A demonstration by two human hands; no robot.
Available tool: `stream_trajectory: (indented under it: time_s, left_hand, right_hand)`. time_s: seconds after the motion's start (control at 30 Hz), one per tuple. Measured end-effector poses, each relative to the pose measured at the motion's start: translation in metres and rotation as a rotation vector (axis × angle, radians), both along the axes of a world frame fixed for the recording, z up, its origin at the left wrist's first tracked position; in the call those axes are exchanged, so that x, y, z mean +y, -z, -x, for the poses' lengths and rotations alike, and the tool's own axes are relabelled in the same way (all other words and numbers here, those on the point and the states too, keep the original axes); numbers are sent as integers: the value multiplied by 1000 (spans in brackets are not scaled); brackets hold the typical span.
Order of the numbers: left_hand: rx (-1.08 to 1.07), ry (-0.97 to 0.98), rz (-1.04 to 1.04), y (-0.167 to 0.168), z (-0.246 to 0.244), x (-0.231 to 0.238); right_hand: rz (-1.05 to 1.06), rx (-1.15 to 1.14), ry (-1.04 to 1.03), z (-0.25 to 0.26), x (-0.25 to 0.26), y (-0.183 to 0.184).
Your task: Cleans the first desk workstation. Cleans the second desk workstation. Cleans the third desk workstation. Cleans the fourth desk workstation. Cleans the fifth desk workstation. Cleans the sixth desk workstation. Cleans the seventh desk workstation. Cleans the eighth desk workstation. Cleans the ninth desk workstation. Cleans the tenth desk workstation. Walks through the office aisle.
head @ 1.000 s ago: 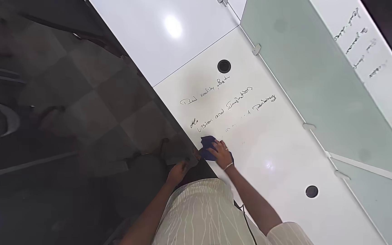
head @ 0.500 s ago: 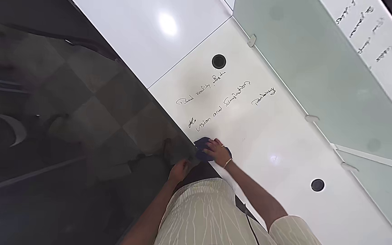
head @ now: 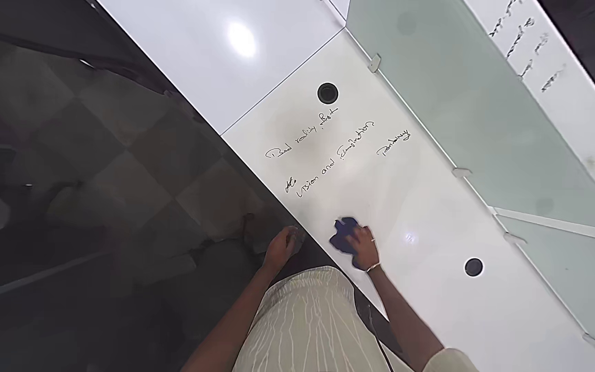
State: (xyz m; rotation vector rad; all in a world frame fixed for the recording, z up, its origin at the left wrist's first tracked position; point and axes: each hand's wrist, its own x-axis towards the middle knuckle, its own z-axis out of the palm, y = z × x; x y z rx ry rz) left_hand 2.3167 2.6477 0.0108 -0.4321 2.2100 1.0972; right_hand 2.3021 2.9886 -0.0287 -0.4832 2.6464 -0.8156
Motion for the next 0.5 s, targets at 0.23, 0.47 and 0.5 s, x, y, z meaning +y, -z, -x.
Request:
stream_trajectory:
  time_s: [0.23,0.47,0.5]
  left_hand:
    - [-6,-4,52,2,-16,-25]
    - [-18,-77,50,5,-29,-32]
    - [-28,-69,54,6,-30,-34]
  right_hand:
    - [-336,11,647,158,22,0]
    - [-261,65,297,20,-19,-11]
    - [-270,61,283,37,-10,-10]
